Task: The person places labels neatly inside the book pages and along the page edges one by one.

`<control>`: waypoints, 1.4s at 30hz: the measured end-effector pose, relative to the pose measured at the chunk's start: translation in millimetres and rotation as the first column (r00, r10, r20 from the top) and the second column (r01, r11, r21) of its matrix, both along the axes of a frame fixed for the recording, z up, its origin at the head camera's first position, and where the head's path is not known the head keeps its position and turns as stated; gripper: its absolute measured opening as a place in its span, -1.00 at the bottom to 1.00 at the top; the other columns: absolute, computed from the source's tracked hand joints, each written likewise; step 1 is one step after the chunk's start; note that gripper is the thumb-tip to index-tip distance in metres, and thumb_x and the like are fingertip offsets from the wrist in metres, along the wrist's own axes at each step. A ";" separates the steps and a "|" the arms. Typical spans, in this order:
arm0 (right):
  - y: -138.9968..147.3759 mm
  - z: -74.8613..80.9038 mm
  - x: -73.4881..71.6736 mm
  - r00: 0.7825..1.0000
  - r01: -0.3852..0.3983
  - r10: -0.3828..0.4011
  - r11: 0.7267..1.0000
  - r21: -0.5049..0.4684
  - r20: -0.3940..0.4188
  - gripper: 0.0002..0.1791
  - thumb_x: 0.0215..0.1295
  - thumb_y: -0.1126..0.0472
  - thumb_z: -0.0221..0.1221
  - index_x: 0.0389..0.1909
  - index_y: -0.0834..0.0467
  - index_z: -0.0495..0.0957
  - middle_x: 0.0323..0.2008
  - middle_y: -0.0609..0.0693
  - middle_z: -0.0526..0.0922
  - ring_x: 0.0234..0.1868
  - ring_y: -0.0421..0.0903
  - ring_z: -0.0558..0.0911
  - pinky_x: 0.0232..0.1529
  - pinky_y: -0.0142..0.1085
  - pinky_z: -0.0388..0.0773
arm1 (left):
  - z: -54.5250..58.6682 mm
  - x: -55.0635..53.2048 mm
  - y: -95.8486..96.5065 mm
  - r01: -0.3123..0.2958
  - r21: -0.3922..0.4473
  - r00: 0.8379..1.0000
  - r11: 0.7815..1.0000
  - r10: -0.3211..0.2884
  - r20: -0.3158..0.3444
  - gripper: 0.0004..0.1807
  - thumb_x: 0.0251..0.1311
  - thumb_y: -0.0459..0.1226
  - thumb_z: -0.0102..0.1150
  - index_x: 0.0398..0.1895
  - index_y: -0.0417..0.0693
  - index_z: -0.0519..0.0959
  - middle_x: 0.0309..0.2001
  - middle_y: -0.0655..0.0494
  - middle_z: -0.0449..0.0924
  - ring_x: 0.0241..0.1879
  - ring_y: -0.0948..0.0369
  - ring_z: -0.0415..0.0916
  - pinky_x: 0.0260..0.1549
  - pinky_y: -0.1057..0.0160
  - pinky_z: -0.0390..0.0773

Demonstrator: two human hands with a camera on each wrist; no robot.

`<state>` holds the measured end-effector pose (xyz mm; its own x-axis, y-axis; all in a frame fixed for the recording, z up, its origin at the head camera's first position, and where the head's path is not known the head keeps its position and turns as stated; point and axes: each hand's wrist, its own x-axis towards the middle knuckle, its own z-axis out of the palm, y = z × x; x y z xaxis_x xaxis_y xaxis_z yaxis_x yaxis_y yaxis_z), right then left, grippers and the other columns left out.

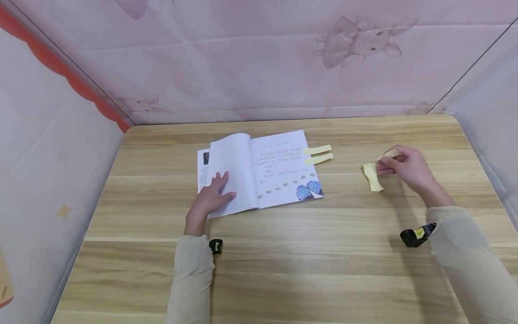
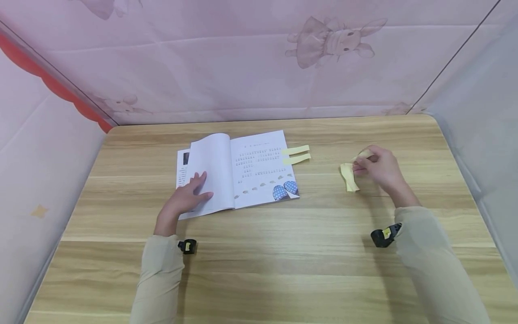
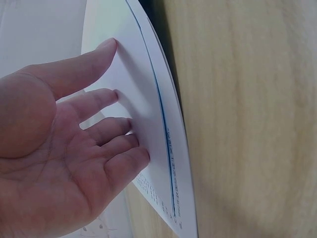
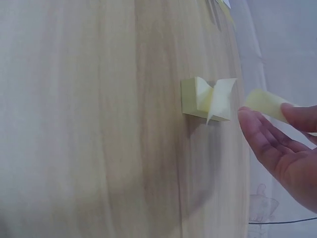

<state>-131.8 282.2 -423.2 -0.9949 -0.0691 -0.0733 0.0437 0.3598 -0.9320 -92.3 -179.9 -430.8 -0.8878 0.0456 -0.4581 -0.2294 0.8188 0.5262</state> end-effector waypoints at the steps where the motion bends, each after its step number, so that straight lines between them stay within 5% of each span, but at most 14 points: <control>1: 0.8 0.3 -0.3 1.000 0.006 -0.006 1.000 -0.008 -0.002 -0.90 0.27 0.46 0.00 -0.28 0.47 0.42 -0.51 -0.02 0.66 -0.46 -0.10 0.68 -0.35 -0.19 0.60 | -0.1 0.0 0.1 0.000 -0.001 1.000 1.000 0.000 0.001 -0.23 0.23 -0.08 0.03 0.43 0.04 -0.08 0.43 -0.08 -0.30 0.39 -0.01 -0.38 0.24 -0.20 -0.23; 8: 46.0 -56.7 -32.5 0.998 -0.064 0.062 0.980 -0.189 -0.018 -0.79 0.18 0.33 0.18 -0.22 0.40 0.55 -0.45 0.12 0.68 -0.46 -0.02 0.68 -0.43 -0.23 0.60 | -0.3 -0.5 -0.3 0.005 -0.012 1.000 1.000 -0.005 -0.001 -0.23 0.23 -0.08 0.02 0.43 0.03 -0.08 0.42 -0.09 -0.30 0.39 -0.03 -0.38 0.23 -0.21 -0.22; 13: 33.4 -36.5 -26.1 0.994 -0.101 0.105 0.975 -0.197 0.007 -0.78 0.14 0.38 0.20 -0.20 0.40 0.56 -0.39 0.16 0.68 -0.39 0.04 0.68 -0.36 -0.20 0.60 | -0.2 -1.2 -0.7 0.009 -0.018 1.000 1.000 -0.010 -0.001 -0.23 0.23 -0.07 0.02 0.43 0.02 -0.08 0.42 -0.10 -0.30 0.38 -0.04 -0.38 0.23 -0.22 -0.21; 20: -4.8 11.0 -5.7 0.991 -0.117 0.118 0.993 -0.013 0.060 -0.64 0.11 0.21 0.27 -0.14 0.37 0.51 -0.37 -0.03 0.70 -0.34 -0.04 0.68 -0.24 -0.19 0.58 | -1.6 -1.1 -0.3 0.012 -0.013 1.000 1.000 -0.012 -0.007 -0.23 0.24 -0.07 0.02 0.43 0.03 -0.08 0.42 -0.09 -0.31 0.39 -0.03 -0.38 0.24 -0.19 -0.21; 34: -35.3 19.3 -8.2 0.991 -0.122 0.118 0.990 0.068 0.066 -0.67 0.15 0.25 0.23 -0.17 0.43 0.51 -0.44 0.01 0.68 -0.40 -0.04 0.67 -0.27 -0.45 0.52 | -1.5 -0.8 -1.4 0.012 -0.010 1.000 1.000 -0.012 -0.007 -0.23 0.24 -0.07 0.01 0.43 0.02 -0.09 0.42 -0.10 -0.31 0.38 -0.05 -0.38 0.23 -0.21 -0.22; 42: -43.1 18.1 -8.9 0.978 -0.206 0.198 0.971 0.124 0.071 -0.72 0.17 0.38 0.17 -0.12 0.43 0.48 -0.43 0.06 0.68 -0.41 -0.15 0.66 -0.40 -0.42 0.46 | 0.4 -1.2 -0.9 0.017 -0.011 1.000 1.000 -0.017 -0.004 -0.23 0.24 -0.06 0.01 0.43 0.03 -0.09 0.43 -0.09 -0.31 0.39 -0.03 -0.38 0.24 -0.20 -0.22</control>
<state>-140.7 239.0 -405.1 -0.9552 -0.2542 -0.1514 0.0098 0.4843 -0.8749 -93.5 -180.8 -430.3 -0.8889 0.0559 -0.4546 -0.2131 0.8281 0.5186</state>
